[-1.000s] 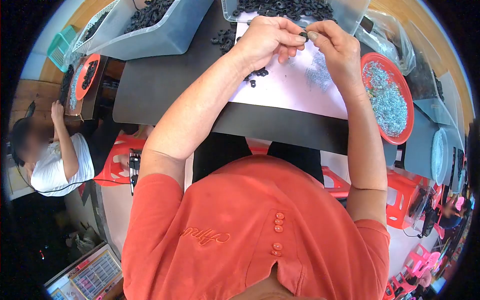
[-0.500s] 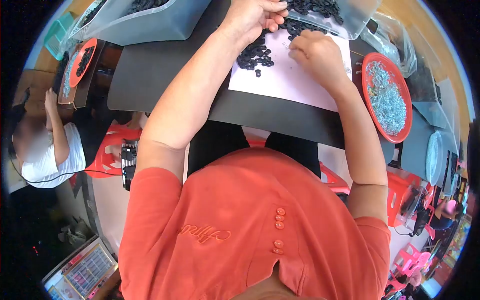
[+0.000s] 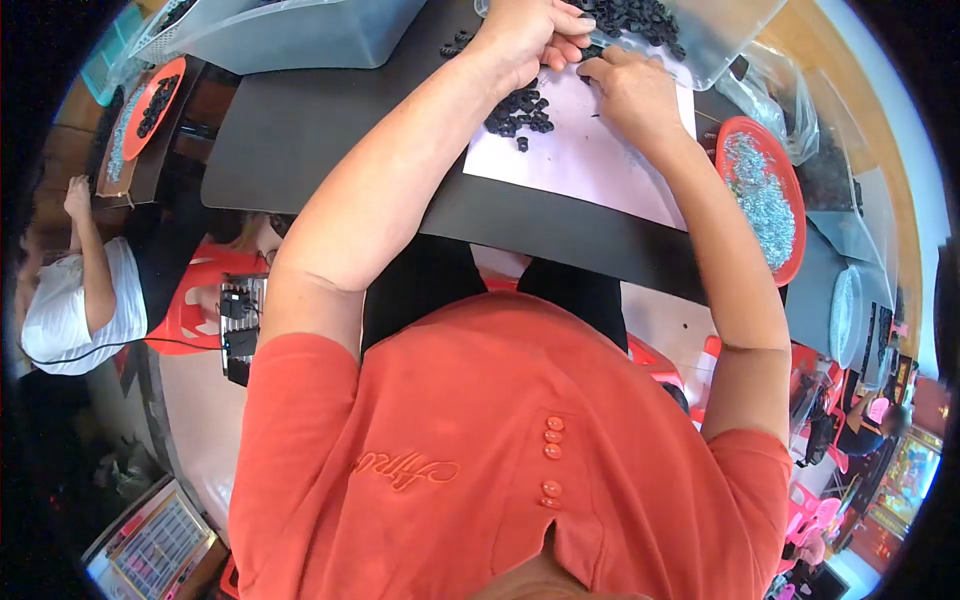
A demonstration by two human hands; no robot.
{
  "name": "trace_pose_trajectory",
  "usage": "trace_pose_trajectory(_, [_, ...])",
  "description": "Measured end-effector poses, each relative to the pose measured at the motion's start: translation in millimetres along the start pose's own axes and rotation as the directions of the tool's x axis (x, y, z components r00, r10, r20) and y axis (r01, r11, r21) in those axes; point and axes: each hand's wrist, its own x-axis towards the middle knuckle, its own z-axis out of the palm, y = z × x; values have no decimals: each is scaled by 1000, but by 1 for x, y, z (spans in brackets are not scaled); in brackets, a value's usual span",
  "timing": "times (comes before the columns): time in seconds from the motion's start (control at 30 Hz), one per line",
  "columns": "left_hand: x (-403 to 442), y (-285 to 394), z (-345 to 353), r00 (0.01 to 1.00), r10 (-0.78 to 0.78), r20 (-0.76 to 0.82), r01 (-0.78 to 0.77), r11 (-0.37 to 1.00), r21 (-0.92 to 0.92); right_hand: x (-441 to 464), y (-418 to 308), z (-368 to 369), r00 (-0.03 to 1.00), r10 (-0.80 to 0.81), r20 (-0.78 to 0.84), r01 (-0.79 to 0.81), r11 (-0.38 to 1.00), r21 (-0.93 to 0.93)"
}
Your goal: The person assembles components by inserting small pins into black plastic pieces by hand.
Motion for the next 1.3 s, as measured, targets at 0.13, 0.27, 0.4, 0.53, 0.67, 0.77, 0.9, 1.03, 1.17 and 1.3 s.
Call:
trace_pose_trajectory(0.13, [-2,-1,1,1000,22,19,-23,999,33,2,-2,-8,999,-18,28,18,1000,26])
trace_pose_trajectory(0.27, [0,-3,1,999,25,20,-27,996,82,6,0,-11,994,-10,108,8,1000,26])
trace_pose_trajectory(0.4, [5,-11,0,998,52,31,-56,989,140,0,1,-9,997,-55,52,58,997,-55])
trace_pose_trajectory(0.53, [3,-14,4,1000,10,-6,-9,988,156,-6,-6,-7,981,-184,-62,166,962,-215])
trace_pose_trajectory(0.67, [1,-11,3,1000,-19,-21,23,983,182,-6,-13,-11,984,-170,-48,157,966,-204])
trace_pose_trajectory(0.77, [1,-10,3,999,18,-27,-13,984,179,-4,-10,-7,993,-113,-41,108,989,-103])
trace_pose_trajectory(0.9, [3,-12,1,998,45,-35,-39,987,156,-1,-10,-9,994,-65,83,67,997,-26])
trace_pose_trajectory(1.03, [0,-9,7,984,70,-164,-60,996,67,0,-10,-7,998,55,0,-54,978,200])
trace_pose_trajectory(1.17, [2,-7,6,976,133,-171,-161,973,-166,13,-26,-24,924,364,122,-235,285,929])
trace_pose_trajectory(1.3, [2,-9,1,995,93,-44,-102,937,-333,23,-51,-17,894,383,232,-231,-51,972])
